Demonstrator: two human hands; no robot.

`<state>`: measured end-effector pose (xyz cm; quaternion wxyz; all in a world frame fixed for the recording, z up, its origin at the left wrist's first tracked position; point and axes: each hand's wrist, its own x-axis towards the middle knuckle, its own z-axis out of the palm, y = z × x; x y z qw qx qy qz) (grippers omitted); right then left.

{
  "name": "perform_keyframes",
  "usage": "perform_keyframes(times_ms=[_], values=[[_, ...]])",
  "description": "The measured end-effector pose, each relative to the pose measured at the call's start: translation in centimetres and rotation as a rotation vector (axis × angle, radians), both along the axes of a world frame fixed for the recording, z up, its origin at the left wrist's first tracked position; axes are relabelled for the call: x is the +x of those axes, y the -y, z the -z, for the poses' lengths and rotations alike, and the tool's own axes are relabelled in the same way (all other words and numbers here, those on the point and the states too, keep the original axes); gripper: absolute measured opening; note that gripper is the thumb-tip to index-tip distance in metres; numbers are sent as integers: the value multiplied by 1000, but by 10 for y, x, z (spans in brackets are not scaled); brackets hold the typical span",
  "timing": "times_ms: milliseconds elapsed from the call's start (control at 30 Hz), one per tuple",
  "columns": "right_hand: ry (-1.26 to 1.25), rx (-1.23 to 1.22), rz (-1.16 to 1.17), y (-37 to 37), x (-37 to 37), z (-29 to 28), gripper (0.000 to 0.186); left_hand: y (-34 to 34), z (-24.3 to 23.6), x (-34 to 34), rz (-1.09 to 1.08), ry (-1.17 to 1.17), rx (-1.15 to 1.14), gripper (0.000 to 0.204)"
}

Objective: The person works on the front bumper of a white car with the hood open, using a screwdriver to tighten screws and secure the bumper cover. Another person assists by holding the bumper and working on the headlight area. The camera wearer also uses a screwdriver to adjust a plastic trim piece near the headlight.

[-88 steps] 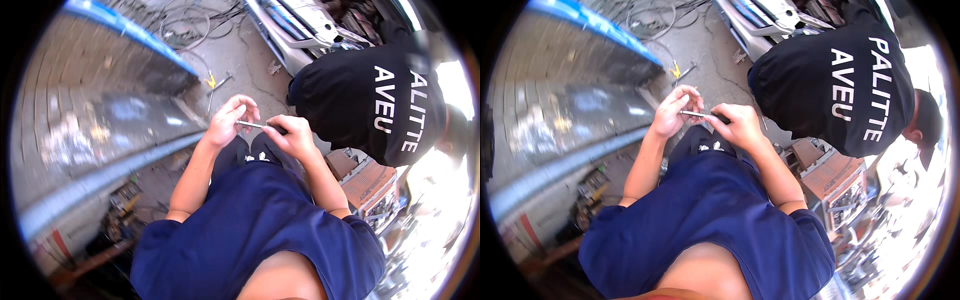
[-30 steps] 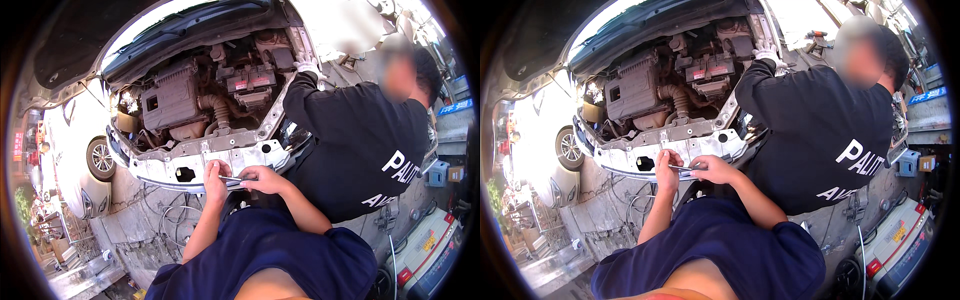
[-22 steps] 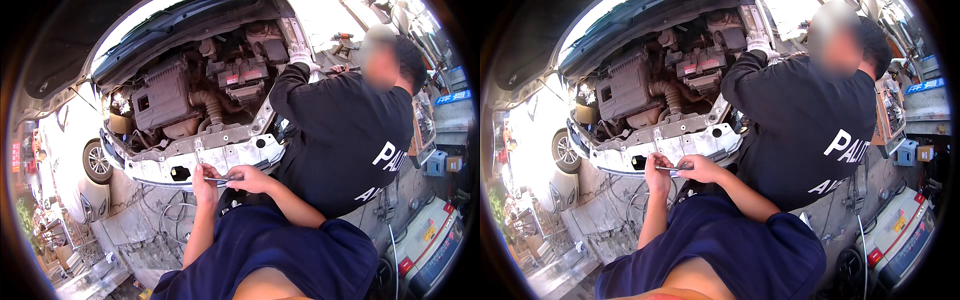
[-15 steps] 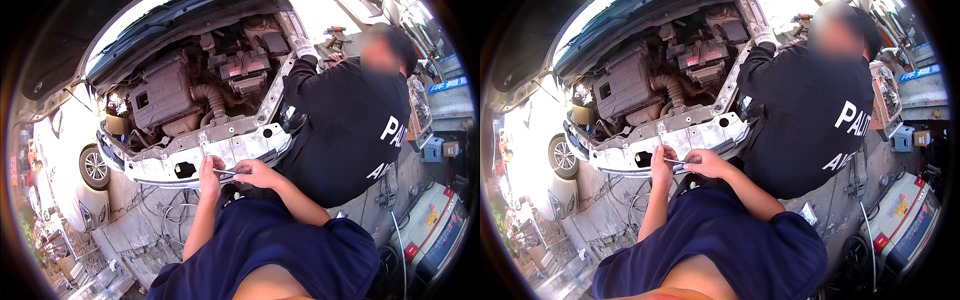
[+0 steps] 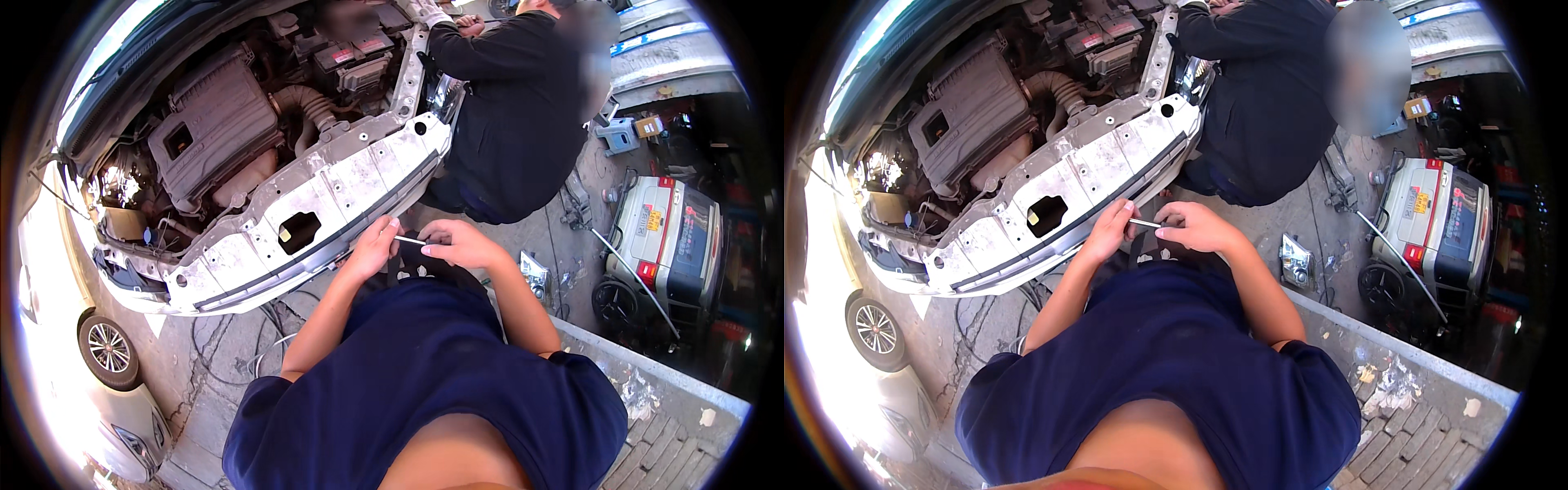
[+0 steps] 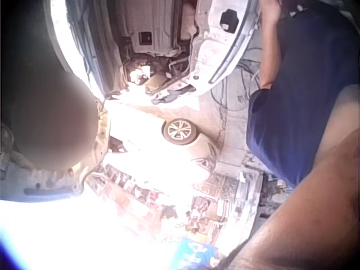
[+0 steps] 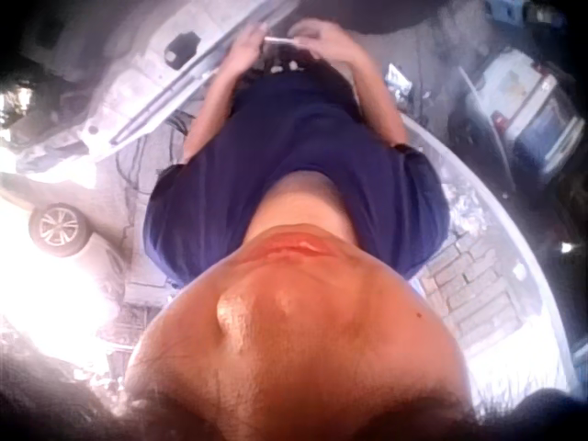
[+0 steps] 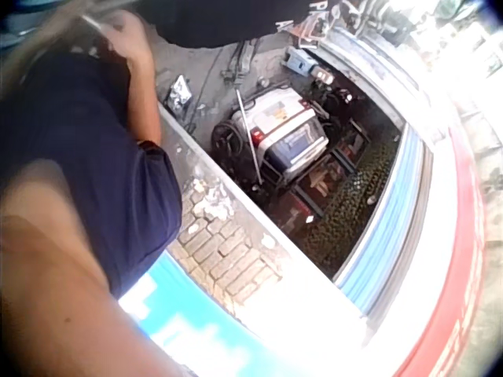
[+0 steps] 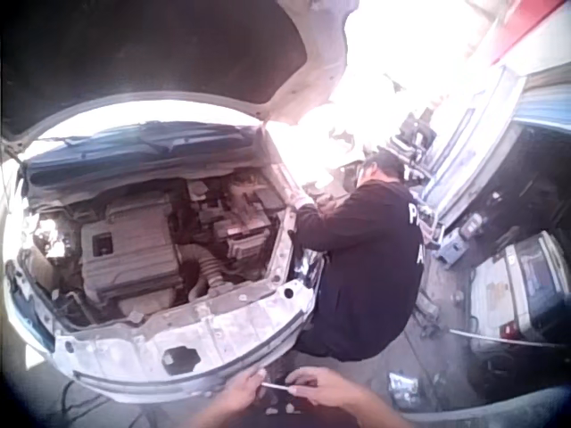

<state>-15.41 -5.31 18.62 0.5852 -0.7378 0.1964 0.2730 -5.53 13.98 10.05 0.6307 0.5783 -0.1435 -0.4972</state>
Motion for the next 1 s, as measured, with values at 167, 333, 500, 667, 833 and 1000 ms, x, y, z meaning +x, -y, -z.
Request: perform_keyframes(times_ms=[167,333,500,667,833,1000], values=[[102,100,344,-18,-24,-8,25,-20,0,-6,103,-250,-124,34],[169,150,385,-22,-35,-1,27,-24,-17,-8,148,-199,-113,27],[309,7,36,3,-47,18,27,-8,-22,-19,125,-111,-47,19],[136,-49,-251,29,-52,21,21,19,-36,-42,17,42,66,20],[253,0,-290,47,-47,33,27,27,-32,-78,-346,-13,78,17],[239,158,-410,58,-41,57,20,36,-20,-118,-649,-131,10,27]])
